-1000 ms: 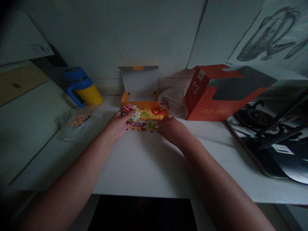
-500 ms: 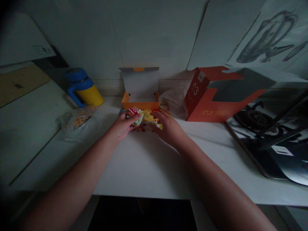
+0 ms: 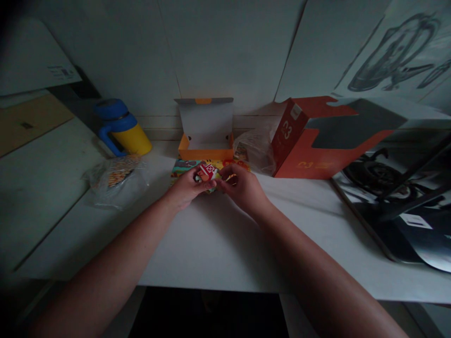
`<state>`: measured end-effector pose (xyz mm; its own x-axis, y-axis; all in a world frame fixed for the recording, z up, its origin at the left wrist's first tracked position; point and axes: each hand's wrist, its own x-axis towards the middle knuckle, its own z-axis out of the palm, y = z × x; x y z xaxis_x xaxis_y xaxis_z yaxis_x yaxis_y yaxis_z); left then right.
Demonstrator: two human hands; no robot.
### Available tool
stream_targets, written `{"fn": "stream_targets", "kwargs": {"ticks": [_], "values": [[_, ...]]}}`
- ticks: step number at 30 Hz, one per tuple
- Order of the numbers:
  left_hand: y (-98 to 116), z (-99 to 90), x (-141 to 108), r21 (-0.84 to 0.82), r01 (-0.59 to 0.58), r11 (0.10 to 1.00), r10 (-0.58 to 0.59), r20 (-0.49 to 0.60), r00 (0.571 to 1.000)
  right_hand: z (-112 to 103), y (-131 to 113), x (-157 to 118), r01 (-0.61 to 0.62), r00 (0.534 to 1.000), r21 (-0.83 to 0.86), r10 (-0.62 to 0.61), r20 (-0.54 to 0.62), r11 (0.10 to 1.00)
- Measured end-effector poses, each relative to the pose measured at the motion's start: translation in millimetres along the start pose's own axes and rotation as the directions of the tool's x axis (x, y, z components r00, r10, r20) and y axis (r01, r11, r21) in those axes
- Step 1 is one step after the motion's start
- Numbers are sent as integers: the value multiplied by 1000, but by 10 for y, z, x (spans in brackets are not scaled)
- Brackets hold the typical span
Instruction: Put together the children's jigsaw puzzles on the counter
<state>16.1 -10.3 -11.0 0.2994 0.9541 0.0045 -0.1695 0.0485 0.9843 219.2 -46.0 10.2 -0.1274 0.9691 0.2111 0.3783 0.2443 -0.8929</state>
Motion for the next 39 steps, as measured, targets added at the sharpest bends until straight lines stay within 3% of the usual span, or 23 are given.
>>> {"fn": "stream_targets", "kwargs": {"ticks": [5,9,14,18,22,28,32,36,39], "values": [[-6,-3,-6,40,-19,999,18,25,1000,3,33,1,-116,993,120,110,52,986],[-7,-7,-5,118,-30,993,30,2,1000,2,26,6,-118,993,143,113,47,983],[-2,-36,-2,300,-62,952,67,-5,998,27,12,20,-144,989,45,145,-19,989],[26,-40,-4,341,-79,937,76,23,997,56,43,21,-185,982,167,188,-4,968],[43,-33,-1,293,-62,954,68,-11,998,50,16,8,-217,976,342,209,61,914],[27,-10,5,119,-41,992,43,-16,999,3,-69,16,-275,961,459,252,112,845],[66,-17,16,45,-10,999,12,-52,999,-93,-33,78,-226,964,491,266,-12,841],[202,-139,59,-102,19,995,-43,-233,971,-246,81,153,-145,949,431,248,-193,890],[325,-317,115,-190,-86,978,17,-340,940,-284,181,176,-113,955,345,197,-220,932]]}}
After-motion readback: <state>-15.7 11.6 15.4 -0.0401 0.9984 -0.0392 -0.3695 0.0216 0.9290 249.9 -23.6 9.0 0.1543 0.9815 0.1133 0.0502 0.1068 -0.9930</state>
